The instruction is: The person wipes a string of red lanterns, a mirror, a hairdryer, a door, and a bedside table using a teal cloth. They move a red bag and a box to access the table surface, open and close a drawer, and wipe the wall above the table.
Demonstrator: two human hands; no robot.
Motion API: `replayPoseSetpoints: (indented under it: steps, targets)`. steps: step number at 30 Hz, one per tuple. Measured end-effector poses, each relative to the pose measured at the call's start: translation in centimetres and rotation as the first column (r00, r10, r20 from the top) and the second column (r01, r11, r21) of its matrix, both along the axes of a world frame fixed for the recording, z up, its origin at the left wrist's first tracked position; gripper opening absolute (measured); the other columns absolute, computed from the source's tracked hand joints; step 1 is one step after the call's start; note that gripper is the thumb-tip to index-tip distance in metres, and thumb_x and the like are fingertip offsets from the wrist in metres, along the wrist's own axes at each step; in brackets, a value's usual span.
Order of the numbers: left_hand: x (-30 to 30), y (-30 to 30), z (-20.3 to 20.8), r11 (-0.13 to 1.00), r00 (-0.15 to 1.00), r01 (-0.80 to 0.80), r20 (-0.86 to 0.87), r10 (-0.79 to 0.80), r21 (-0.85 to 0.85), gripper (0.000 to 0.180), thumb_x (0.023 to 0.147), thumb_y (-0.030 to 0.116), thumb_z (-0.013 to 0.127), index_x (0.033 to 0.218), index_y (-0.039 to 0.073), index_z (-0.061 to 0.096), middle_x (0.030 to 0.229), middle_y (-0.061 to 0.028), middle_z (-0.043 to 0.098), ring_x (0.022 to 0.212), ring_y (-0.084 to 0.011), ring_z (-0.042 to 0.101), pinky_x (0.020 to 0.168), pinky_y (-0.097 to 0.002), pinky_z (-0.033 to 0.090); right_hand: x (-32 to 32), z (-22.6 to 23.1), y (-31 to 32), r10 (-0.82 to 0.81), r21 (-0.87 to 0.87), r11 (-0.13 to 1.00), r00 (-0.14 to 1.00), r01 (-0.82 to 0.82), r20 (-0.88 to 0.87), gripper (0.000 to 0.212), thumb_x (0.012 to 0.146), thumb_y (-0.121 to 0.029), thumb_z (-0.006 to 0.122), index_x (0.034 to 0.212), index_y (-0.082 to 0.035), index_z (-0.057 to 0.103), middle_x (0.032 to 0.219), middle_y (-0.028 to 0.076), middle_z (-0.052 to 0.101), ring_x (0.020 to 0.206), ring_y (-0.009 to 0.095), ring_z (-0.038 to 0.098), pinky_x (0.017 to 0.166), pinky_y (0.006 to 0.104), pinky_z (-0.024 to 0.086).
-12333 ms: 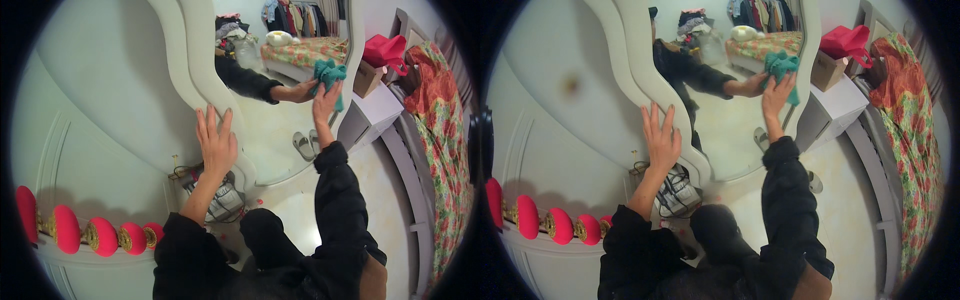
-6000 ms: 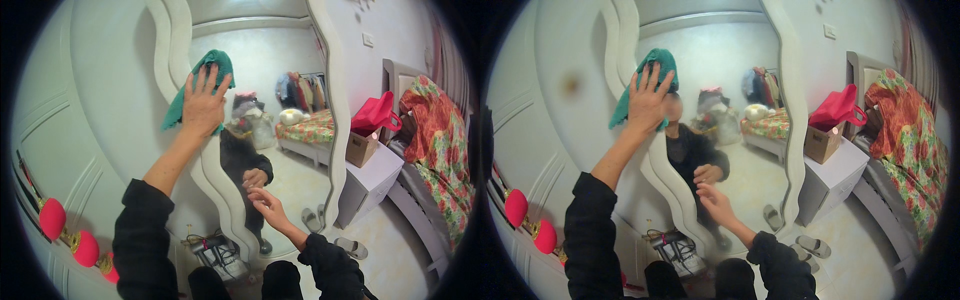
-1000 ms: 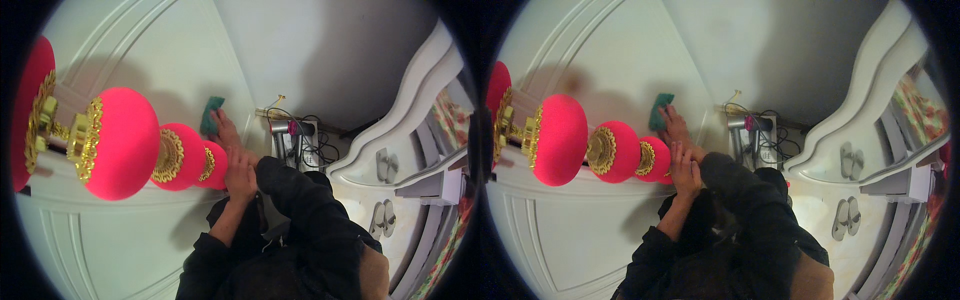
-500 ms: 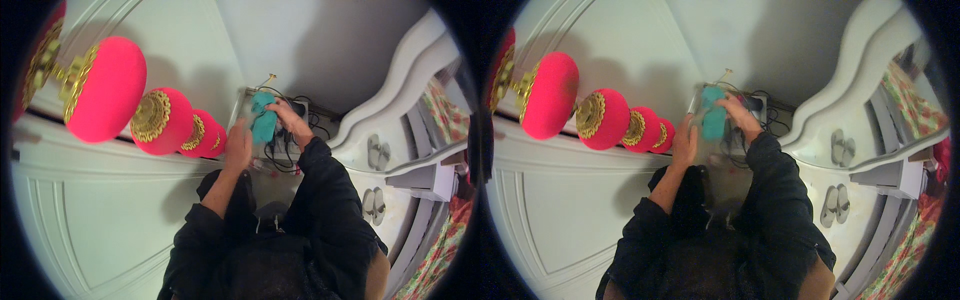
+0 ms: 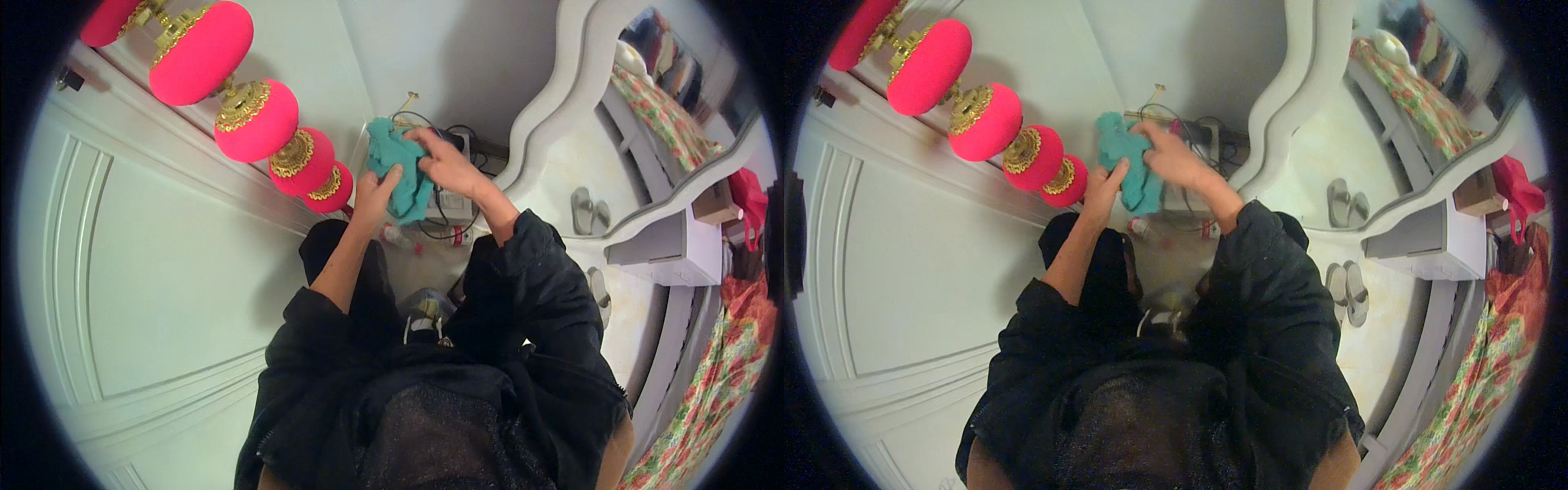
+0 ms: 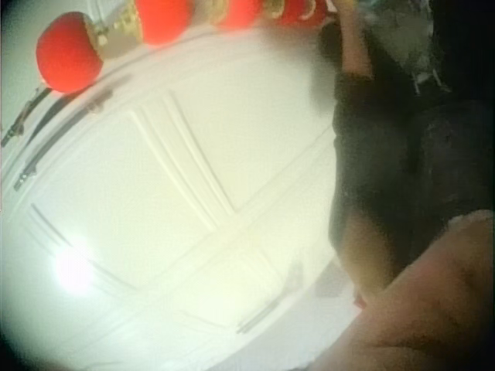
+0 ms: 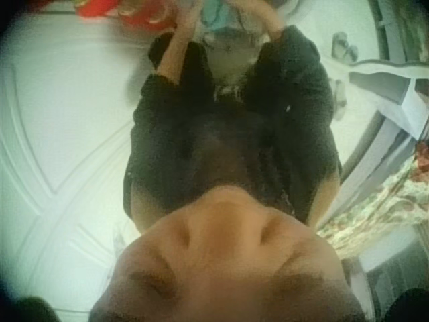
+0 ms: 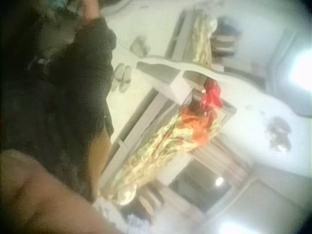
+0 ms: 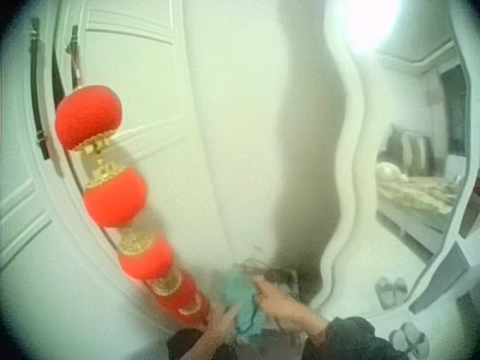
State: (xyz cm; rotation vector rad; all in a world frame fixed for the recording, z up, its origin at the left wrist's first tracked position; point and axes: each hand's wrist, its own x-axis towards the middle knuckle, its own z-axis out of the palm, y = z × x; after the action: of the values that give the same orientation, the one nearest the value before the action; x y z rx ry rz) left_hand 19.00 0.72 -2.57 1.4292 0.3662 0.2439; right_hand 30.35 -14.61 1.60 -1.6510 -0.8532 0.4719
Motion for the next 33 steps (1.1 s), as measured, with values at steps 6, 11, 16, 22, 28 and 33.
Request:
replayPoseSetpoints:
  steps: [6,11,16,22,28,33]
  targets:
    - [1.4,-1.1,3.3,0.977,0.994,0.099,0.060,-0.090,-0.186,0.027,0.095,0.022,0.065,0.113,0.001,0.066,0.098,-0.0034,0.069,0.087,-0.0129,0.064,0.077,-0.0281,0.052,0.7,-1.6,-3.6,-0.093,0.101,0.985,0.921,0.142,-0.378,0.029,0.088,0.004,0.049,0.116,0.000,0.055,0.100,0.007,0.065,0.090,0.014,0.063,0.082,0.0280,0.050]
    - [2.0,0.7,6.0,0.705,0.967,0.242,0.223,-0.121,-0.667,0.047,0.097,0.036,0.059,0.130,0.003,0.054,0.121,-0.0111,0.064,0.108,-0.0247,0.063,0.093,-0.0387,0.053,3.4,-8.4,-5.4,-0.346,-0.069,0.925,0.752,0.374,-0.561,0.022,0.095,-0.005,0.051,0.116,-0.004,0.056,0.098,0.007,0.067,0.072,0.015,0.067,0.062,0.0292,0.053]
    - [4.6,4.3,4.1,0.534,0.980,0.197,0.165,-0.107,-0.822,0.059,0.099,0.049,0.049,0.137,0.003,0.048,0.130,-0.0152,0.059,0.118,-0.0296,0.058,0.102,-0.0449,0.047,4.2,-16.2,-3.0,-0.426,-0.370,0.888,0.793,0.273,-0.435,0.020,0.088,-0.007,0.058,0.107,-0.003,0.062,0.088,0.008,0.070,0.067,0.016,0.068,0.052,0.0292,0.051]
    - [5.8,6.9,1.3,0.724,0.998,-0.003,0.047,0.049,-0.690,0.051,0.096,0.040,0.058,0.130,0.002,0.053,0.121,-0.0140,0.064,0.109,-0.0284,0.063,0.096,-0.0432,0.051,4.3,-30.3,-3.0,-0.195,-0.676,0.704,0.974,0.218,0.111,0.029,0.081,-0.019,0.061,0.104,-0.003,0.066,0.093,0.024,0.069,0.087,0.039,0.067,0.075,0.0470,0.054]
    - [6.7,7.5,-1.8,0.838,0.977,-0.161,-0.204,0.060,-0.521,0.040,0.091,0.023,0.065,0.123,0.001,0.057,0.112,-0.0130,0.067,0.096,-0.0279,0.067,0.085,-0.0406,0.056,3.0,-30.7,-2.1,-0.308,-0.704,0.655,0.948,0.274,0.082,0.036,0.083,-0.020,0.057,0.111,0.002,0.058,0.107,0.028,0.064,0.105,0.044,0.061,0.089,0.0514,0.049]
    - [7.0,7.0,-1.5,0.824,0.976,-0.198,-0.188,0.113,-0.531,0.035,0.090,0.020,0.066,0.118,0.000,0.058,0.108,-0.0122,0.066,0.091,-0.0258,0.068,0.079,-0.0390,0.058,3.9,-32.7,0.2,-0.484,-0.733,0.572,0.873,0.369,0.062,0.051,0.085,-0.025,0.057,0.127,0.002,0.047,0.106,0.028,0.065,0.105,0.044,0.062,0.089,0.0511,0.049]
